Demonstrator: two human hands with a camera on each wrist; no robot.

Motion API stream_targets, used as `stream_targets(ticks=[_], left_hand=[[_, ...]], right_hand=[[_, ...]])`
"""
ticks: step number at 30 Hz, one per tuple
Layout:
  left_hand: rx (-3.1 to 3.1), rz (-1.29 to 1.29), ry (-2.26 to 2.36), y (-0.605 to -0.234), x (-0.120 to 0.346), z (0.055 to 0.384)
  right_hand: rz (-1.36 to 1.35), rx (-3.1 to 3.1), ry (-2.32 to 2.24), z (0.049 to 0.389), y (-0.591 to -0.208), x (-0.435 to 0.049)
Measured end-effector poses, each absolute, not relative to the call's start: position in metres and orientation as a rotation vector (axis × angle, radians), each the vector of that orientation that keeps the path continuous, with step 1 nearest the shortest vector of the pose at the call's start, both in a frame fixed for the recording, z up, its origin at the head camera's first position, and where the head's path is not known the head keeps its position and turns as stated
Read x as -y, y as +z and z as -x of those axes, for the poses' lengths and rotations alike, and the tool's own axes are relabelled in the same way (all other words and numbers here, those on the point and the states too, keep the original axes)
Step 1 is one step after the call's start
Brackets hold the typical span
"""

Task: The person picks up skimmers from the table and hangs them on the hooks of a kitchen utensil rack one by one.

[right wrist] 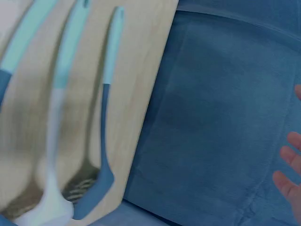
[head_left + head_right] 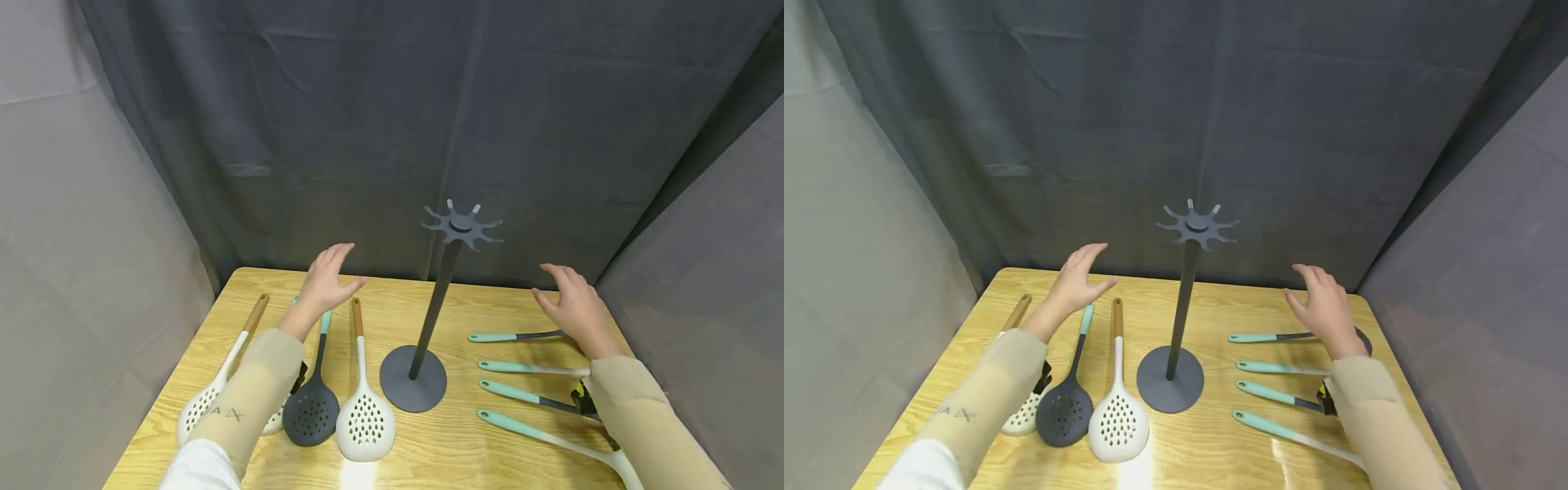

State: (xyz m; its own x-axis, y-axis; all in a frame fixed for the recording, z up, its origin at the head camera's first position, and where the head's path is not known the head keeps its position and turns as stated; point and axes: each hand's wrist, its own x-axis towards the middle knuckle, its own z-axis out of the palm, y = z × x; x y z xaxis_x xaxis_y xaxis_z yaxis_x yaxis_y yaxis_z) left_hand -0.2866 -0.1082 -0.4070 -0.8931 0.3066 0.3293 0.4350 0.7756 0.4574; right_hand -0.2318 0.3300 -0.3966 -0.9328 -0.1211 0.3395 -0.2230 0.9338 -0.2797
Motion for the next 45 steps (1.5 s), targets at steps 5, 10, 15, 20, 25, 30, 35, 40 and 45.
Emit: stream_targets(ticks=[5,10,15,20,25,30,35,40,45], left_hand=[[2.669,0.759,-1.084,-0.410,0.088,0.273],[2.569,0.962,-1.473,-0.418,0.068,0.261],[2.412,1.046,-1.742,-0.424,0.048,0.250],[2.290,1.118,-1.889,-0.419,0.032,0.233],[2.277,1.106,-1.914,-0.405,0.023,0.218],[2.234,1.079,-1.977,-0.403,0.017,0.212],[2.236,1.099,-1.946,-0.404,0.013,0.211],[2.294,1.056,-1.863,-0.408,0.009,0.213],[2.303,1.018,-1.805,-0.430,0.004,0.226]], right_hand=[[-0.316,2.633,0.505,0.220,-0.420,-0.332],[-0.371,2.483,0.515,0.204,-0.446,-0.330],[-0.420,2.448,0.501,0.184,-0.471,-0.328],[-0.474,2.493,0.480,0.160,-0.493,-0.325],[-0.509,2.565,0.468,0.139,-0.510,-0.322],[-0.647,2.592,0.441,0.121,-0.522,-0.320],[-0.667,2.694,0.471,0.106,-0.535,-0.318],[-0.560,2.913,0.566,0.098,-0.548,-0.320],[-0.562,3.056,0.570,0.094,-0.555,-0.325]])
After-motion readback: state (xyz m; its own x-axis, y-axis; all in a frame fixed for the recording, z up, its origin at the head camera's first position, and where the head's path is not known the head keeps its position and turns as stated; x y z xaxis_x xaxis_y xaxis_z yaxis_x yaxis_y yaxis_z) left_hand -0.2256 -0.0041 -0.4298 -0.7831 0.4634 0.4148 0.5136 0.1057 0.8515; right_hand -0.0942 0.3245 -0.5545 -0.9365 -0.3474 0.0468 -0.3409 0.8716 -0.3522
